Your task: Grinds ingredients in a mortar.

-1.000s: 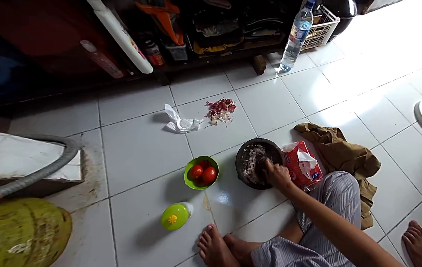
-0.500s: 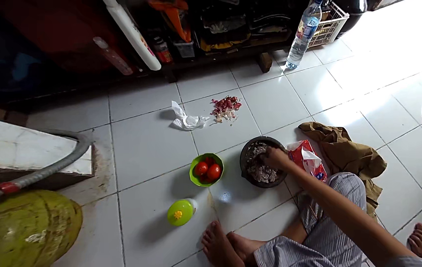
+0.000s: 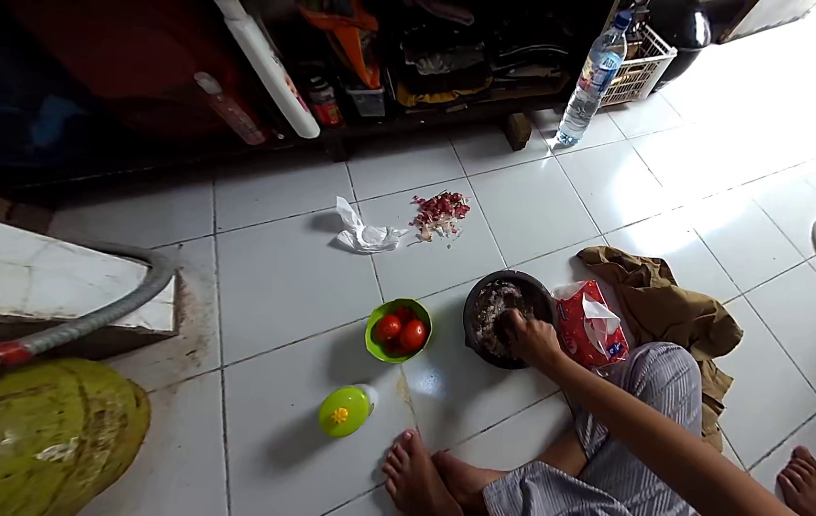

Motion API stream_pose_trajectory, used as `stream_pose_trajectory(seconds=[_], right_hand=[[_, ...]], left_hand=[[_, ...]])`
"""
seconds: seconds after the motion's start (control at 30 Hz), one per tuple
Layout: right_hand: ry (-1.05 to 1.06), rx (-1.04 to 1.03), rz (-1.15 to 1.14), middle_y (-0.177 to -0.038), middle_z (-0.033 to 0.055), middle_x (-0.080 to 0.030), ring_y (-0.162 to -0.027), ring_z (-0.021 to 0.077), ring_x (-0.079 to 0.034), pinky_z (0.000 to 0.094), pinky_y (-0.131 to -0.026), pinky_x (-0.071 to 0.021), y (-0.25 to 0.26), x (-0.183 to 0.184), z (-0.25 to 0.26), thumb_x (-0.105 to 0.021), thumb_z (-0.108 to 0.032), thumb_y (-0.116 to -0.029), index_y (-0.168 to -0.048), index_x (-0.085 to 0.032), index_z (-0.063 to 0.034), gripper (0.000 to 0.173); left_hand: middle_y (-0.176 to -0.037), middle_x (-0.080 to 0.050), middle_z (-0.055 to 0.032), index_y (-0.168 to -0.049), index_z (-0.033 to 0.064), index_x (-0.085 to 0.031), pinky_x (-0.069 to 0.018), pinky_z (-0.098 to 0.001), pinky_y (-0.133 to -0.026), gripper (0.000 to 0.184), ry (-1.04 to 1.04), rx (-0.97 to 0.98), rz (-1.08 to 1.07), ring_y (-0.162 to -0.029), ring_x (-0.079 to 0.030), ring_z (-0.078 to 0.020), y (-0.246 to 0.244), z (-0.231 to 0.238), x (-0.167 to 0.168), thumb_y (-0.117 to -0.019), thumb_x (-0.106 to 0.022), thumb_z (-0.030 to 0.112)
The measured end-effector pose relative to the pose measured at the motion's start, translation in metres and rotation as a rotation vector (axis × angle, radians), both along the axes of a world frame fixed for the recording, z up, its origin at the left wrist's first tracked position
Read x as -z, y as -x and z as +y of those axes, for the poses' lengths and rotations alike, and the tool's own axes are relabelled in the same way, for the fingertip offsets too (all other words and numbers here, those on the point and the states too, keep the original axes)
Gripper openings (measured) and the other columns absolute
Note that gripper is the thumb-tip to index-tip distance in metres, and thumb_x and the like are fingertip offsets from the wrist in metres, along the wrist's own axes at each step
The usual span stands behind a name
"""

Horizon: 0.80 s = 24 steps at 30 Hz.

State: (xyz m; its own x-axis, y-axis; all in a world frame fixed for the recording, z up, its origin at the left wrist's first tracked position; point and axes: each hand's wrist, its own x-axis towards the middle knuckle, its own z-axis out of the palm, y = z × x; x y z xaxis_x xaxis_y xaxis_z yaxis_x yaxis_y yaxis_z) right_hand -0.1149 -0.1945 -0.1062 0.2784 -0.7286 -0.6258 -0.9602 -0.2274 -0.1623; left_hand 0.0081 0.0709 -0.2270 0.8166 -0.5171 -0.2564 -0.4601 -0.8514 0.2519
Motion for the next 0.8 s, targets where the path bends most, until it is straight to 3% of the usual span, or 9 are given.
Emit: stream_pose_trajectory(seconds=[0.13, 0.23, 0.3, 0.47, 0.57, 0.67, 0.8], right_hand=[[-0.089, 0.073, -0.025, -0.136, 0.0269, -0.061, -0.128, 0.0441, -0.059, 0.0624, -0.104, -0.0462, -0.002, -0.007, -0.042, -0.047, -0.041, -0.1081, -0.155, -0.041, -0.0097, 0.056], [-0.057, 0.011, 0.020, -0.130, 0.0304, -0.062, -0.121, 0.0485, -0.061, 0.0648, -0.096, -0.0493, -0.006, -0.002, -0.012, -0.047, -0.028, -0.1076, -0.154, -0.040, -0.0053, 0.052], [-0.025, -0.020, 0.046, -0.125, 0.0295, -0.064, -0.118, 0.0476, -0.063, 0.0617, -0.095, -0.0508, -0.010, -0.006, -0.001, -0.043, -0.023, -0.1096, -0.154, -0.038, -0.0043, 0.048], [-0.088, 0.091, -0.036, -0.138, 0.0264, -0.060, -0.129, 0.0444, -0.058, 0.0641, -0.104, -0.0452, -0.002, -0.007, -0.049, -0.050, -0.040, -0.1063, -0.154, -0.044, -0.0099, 0.057], [-0.117, 0.044, -0.017, -0.135, 0.0284, -0.061, -0.125, 0.0473, -0.059, 0.0657, -0.099, -0.0475, 0.001, -0.001, -0.016, -0.051, -0.038, -0.1060, -0.152, -0.045, -0.0073, 0.056], [-0.043, 0.028, 0.019, -0.129, 0.0281, -0.064, -0.121, 0.0463, -0.062, 0.0613, -0.098, -0.0488, -0.005, -0.009, -0.006, -0.044, -0.031, -0.1094, -0.156, -0.038, -0.0079, 0.052], [-0.075, 0.062, 0.012, -0.135, 0.0265, -0.062, -0.125, 0.0444, -0.060, 0.0631, -0.099, -0.0482, -0.003, -0.003, -0.025, -0.049, -0.040, -0.1065, -0.155, -0.042, -0.0104, 0.057]], left_hand=[[-0.149, -0.047, -0.0295, -0.146, 0.0034, -0.049, -0.0332, -0.0637, -0.113, 0.042, 0.017, 0.047, -0.040, -0.143, -0.041, -0.0454, 0.003, 0.006, 0.002, -0.1081, -0.039, 0.018], [-0.154, -0.043, -0.0293, -0.151, 0.0001, -0.044, -0.0288, -0.0626, -0.117, 0.051, 0.059, 0.018, 0.018, -0.146, -0.037, -0.0458, 0.004, 0.006, -0.009, -0.1103, -0.030, 0.028], [-0.153, -0.042, -0.0315, -0.150, -0.0020, -0.043, -0.0281, -0.0633, -0.116, 0.051, 0.059, 0.038, 0.022, -0.145, -0.037, -0.0477, 0.003, 0.002, -0.010, -0.1081, -0.032, 0.025], [-0.154, -0.042, -0.0289, -0.149, 0.0001, -0.045, -0.0268, -0.0637, -0.117, 0.056, 0.132, -0.103, 0.111, -0.147, -0.035, -0.0449, 0.005, -0.005, -0.019, -0.1114, -0.027, 0.038], [-0.154, -0.040, -0.0312, -0.151, -0.0007, -0.042, -0.0273, -0.0627, -0.117, 0.050, 0.069, 0.023, 0.061, -0.146, -0.034, -0.0477, 0.002, 0.001, -0.024, -0.1093, -0.034, 0.024], [-0.154, -0.041, -0.0305, -0.150, -0.0034, -0.043, -0.0258, -0.0615, -0.119, 0.053, 0.117, 0.005, 0.050, -0.147, -0.035, -0.0466, 0.005, 0.000, -0.012, -0.1095, -0.031, 0.028], [-0.156, -0.040, -0.0283, -0.151, 0.0000, -0.043, -0.0251, -0.0608, -0.119, 0.052, 0.101, -0.052, 0.089, -0.148, -0.034, -0.0437, 0.005, 0.000, -0.019, -0.1113, -0.029, 0.029]])
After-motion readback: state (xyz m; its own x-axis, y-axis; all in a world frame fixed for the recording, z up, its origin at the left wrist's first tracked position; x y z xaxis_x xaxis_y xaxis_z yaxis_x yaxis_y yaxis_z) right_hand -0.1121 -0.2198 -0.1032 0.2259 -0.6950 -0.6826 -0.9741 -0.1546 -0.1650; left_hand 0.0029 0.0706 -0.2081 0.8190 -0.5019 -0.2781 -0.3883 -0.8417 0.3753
